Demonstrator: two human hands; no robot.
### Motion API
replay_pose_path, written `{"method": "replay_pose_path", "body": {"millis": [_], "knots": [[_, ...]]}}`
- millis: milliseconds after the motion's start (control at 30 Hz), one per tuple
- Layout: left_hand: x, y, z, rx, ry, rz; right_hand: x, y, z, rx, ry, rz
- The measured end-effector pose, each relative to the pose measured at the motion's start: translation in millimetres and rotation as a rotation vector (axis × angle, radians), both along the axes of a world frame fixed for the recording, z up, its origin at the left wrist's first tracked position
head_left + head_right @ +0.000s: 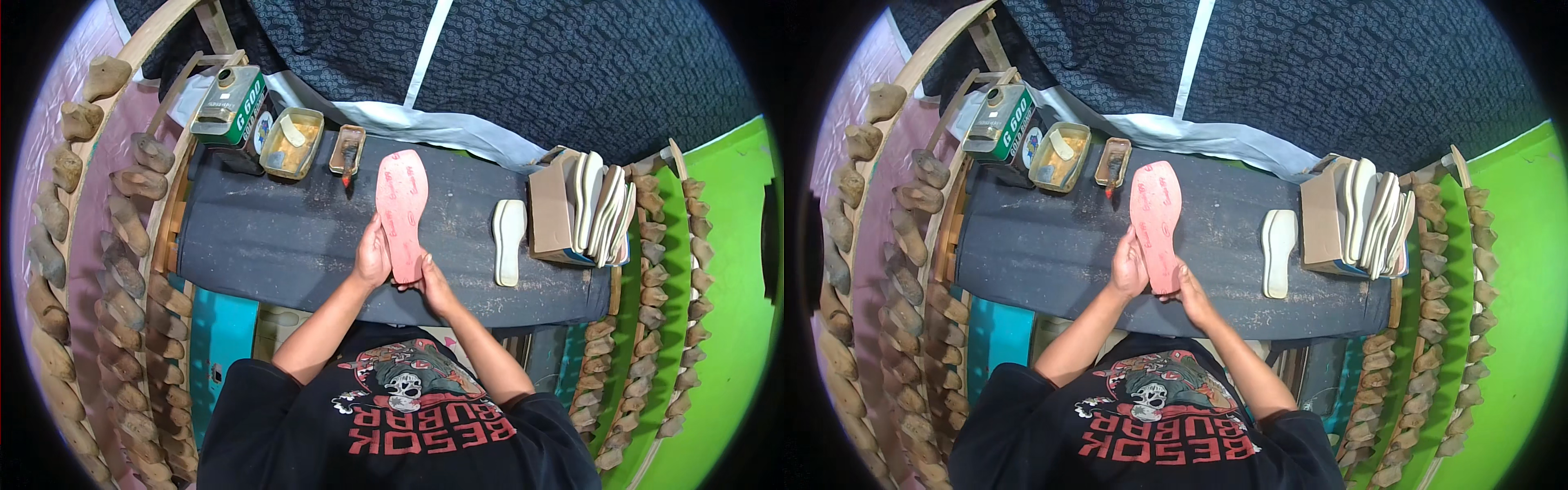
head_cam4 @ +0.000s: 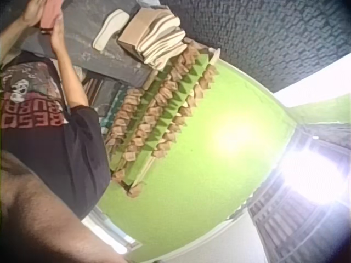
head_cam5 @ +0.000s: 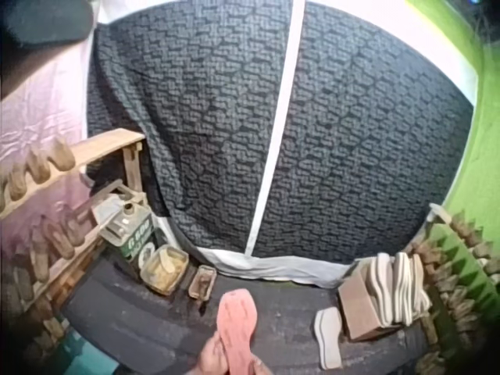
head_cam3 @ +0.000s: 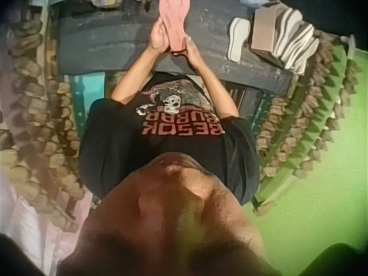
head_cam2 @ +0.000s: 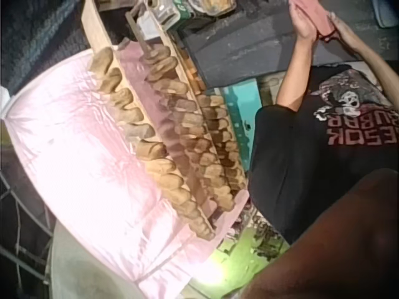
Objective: The person applies adhesive to shoe insoles using a brush, washes shoe components in a basket by hand, and takes additional insoles from a box to coat them.
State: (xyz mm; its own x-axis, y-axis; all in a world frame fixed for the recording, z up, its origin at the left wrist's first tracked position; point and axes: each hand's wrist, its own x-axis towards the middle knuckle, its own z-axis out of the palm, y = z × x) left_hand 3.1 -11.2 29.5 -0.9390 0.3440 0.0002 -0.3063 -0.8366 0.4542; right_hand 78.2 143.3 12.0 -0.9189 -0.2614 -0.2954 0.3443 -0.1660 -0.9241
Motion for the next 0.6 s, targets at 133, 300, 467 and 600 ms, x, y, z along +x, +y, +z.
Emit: {"method": "replay_pose_path", "body": {"millis": [133, 300, 467, 600], "knots": [[14.4, 13.5, 13.0, -0.034, 0.002, 0.125, 10.4, 0.6, 20.1, -0.363, -0.075, -0.081], [54.1, 12.9, 9.1, -0.083, 0.028, 0.232, 11.9, 28.3, 13.9, -0.342, -0.107, 0.158], [113.4, -11.6, 2.4, -0.299, -0.036, 0.515, 16.3, 45.7, 2.7, -0.148, -0.02, 0.418], [185.5, -33.5, -10.1, -0.464, -0.194, 0.766, 25.8, 37.9, -1.2, 0.14, 0.287, 0.61]]}}
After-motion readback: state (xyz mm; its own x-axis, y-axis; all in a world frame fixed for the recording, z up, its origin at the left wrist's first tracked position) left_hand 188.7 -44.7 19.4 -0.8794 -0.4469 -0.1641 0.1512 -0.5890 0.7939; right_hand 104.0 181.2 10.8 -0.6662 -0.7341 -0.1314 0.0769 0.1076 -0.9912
